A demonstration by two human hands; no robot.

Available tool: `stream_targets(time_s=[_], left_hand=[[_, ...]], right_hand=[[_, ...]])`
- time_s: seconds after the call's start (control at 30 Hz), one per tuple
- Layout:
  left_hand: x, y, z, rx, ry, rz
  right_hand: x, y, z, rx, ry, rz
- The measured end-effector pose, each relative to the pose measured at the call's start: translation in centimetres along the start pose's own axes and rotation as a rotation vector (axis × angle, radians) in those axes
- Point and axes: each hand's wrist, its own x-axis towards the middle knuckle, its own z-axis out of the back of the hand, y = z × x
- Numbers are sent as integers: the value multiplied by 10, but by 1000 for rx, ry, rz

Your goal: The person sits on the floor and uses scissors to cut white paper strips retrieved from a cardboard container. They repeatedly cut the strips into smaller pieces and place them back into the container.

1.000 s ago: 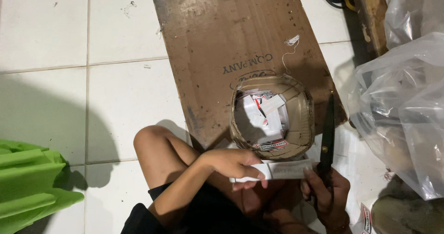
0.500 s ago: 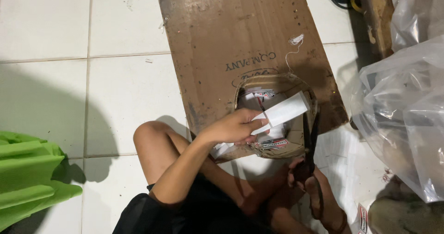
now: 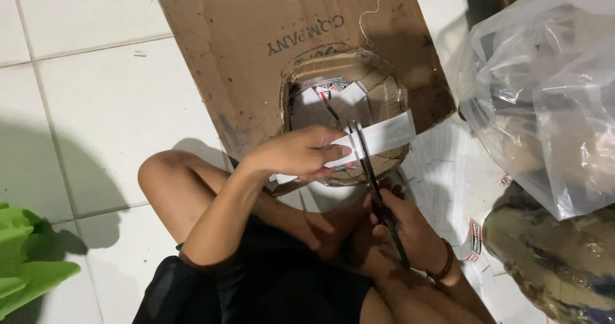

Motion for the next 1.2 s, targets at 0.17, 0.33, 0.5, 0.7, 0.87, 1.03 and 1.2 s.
stream_targets(time_s=[0.17, 0.33, 0.5, 0.7, 0.87, 1.03, 1.2], left_hand=[[-3, -8, 0, 108, 91, -107], [-2, -4, -2, 130, 83, -133], [-5, -9, -4, 142, 70, -100], [-2, -4, -4, 85, 80, -97], [-2, -3, -3, -14, 113, -156], [1, 2, -1, -113, 152, -150], [4, 10, 4, -298, 256, -160]], right_hand=[[1, 4, -2, 96, 18, -9], [2, 11, 1, 28, 21, 7], [2, 11, 1, 2, 16, 25], [1, 4, 2, 34, 14, 22], [-1, 0, 2, -120, -81, 82], [-4, -8, 3, -128, -95, 89], [-5, -10, 3, -154, -118, 92]])
